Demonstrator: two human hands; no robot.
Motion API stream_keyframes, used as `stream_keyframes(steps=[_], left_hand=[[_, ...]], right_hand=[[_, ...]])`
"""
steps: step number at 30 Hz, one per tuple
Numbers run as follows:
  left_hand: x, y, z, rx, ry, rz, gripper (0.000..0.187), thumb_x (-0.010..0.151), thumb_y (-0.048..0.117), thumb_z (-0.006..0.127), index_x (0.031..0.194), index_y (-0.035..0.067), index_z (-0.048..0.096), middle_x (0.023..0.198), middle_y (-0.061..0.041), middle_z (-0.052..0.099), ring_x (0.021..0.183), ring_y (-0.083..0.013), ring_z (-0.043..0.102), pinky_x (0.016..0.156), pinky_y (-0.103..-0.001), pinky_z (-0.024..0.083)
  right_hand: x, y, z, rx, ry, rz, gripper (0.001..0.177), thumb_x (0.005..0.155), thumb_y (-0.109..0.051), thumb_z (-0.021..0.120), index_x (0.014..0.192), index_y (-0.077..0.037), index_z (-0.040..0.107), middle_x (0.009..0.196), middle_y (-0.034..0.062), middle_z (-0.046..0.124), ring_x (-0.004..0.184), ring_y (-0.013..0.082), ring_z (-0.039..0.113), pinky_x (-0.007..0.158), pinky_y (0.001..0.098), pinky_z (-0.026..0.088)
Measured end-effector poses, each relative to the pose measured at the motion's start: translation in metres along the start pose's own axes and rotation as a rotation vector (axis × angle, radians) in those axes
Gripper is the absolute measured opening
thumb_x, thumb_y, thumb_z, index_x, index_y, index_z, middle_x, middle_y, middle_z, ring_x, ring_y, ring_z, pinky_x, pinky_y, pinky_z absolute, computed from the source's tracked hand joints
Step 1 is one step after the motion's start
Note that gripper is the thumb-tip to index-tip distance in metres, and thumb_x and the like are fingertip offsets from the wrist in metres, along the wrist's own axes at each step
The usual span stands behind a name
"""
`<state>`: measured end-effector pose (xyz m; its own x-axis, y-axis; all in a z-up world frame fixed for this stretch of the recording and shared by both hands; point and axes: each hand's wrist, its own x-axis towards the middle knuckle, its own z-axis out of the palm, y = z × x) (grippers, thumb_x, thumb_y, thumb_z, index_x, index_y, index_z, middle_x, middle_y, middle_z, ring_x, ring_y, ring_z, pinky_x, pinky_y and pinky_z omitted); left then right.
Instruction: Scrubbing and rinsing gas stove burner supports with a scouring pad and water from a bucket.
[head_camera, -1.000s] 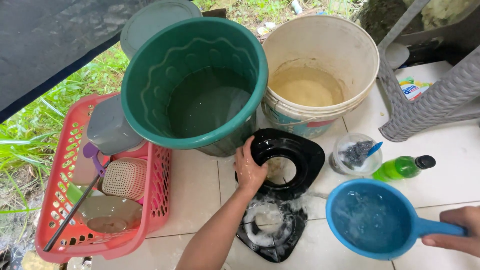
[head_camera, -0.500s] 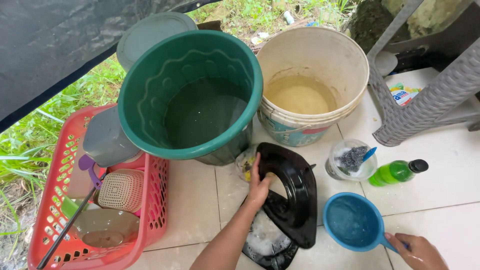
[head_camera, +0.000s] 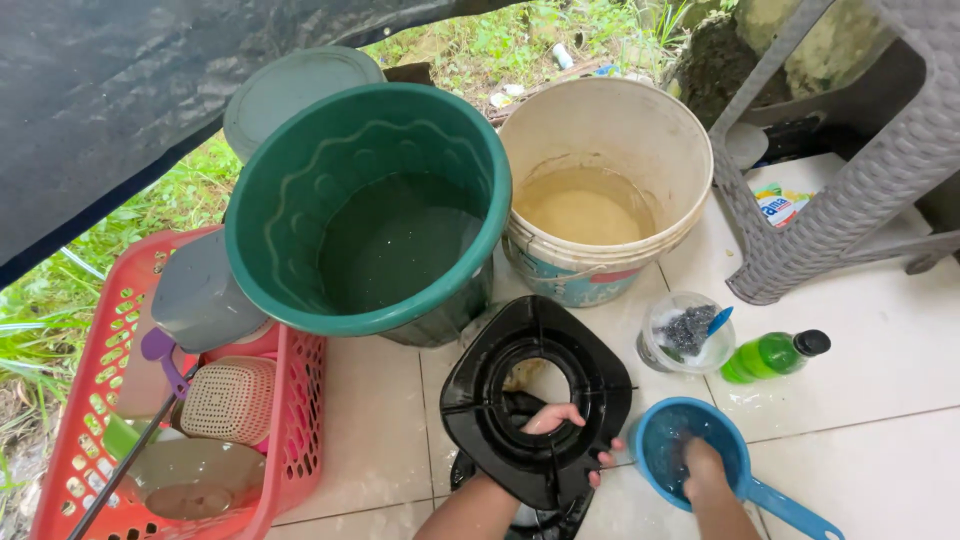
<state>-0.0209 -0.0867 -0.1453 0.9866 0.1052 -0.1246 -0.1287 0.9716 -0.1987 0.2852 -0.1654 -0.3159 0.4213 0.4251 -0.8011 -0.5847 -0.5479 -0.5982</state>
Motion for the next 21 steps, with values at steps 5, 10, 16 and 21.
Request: stream_keyframes(steps=[5, 10, 16, 21], left_hand=[[-0.003, -0.003, -0.003, -0.151, -0.077, -0.004, 0.05, 0.094, 0.021, 0.045, 0.137, -0.002, 0.053, 0.126, -0.022, 0.059, 0.101, -0.0339, 0.057, 0.091, -0.051, 0.049], [0.018, 0.003, -0.055, 0.115, -0.028, 0.019, 0.056, 0.098, 0.024, 0.047, 0.143, -0.009, 0.051, 0.129, -0.025, 0.06, 0.103, -0.035, 0.06, 0.085, -0.054, 0.052], [0.024, 0.017, -0.058, 0.216, -0.001, -0.037, 0.055, 0.098, 0.024, 0.047, 0.144, -0.005, 0.051, 0.129, -0.024, 0.059, 0.104, -0.036, 0.061, 0.085, -0.054, 0.053], [0.008, 0.022, -0.025, -0.083, -0.018, -0.119, 0.048, 0.095, 0.02, 0.046, 0.138, -0.002, 0.048, 0.128, -0.022, 0.054, 0.103, -0.0339, 0.055, 0.088, -0.052, 0.051]], right_hand=[[-0.059, -0.053, 0.045, 0.543, -0.76, 0.048, 0.026, 0.111, -0.024, 0.054, 0.099, -0.003, 0.064, 0.1, 0.0169, 0.07, 0.094, 0.0352, 0.07, 0.089, 0.0507, 0.055], [-0.254, -0.139, 0.169, -0.14, -0.913, -0.257, 0.038, 0.097, -0.023, 0.054, 0.12, 0.004, 0.069, 0.119, 0.0182, 0.075, 0.114, 0.028, 0.071, 0.103, 0.0408, 0.052], [-0.23, -0.155, 0.12, -0.119, -0.73, -0.536, 0.034, 0.099, -0.021, 0.055, 0.114, 0.005, 0.071, 0.114, 0.0199, 0.076, 0.109, 0.0282, 0.073, 0.103, 0.0406, 0.052], [-0.08, -0.083, 0.019, 0.156, 0.095, -0.14, 0.024, 0.102, -0.022, 0.048, 0.11, -0.011, 0.067, 0.119, 0.0065, 0.07, 0.116, 0.0194, 0.062, 0.099, 0.039, 0.036]])
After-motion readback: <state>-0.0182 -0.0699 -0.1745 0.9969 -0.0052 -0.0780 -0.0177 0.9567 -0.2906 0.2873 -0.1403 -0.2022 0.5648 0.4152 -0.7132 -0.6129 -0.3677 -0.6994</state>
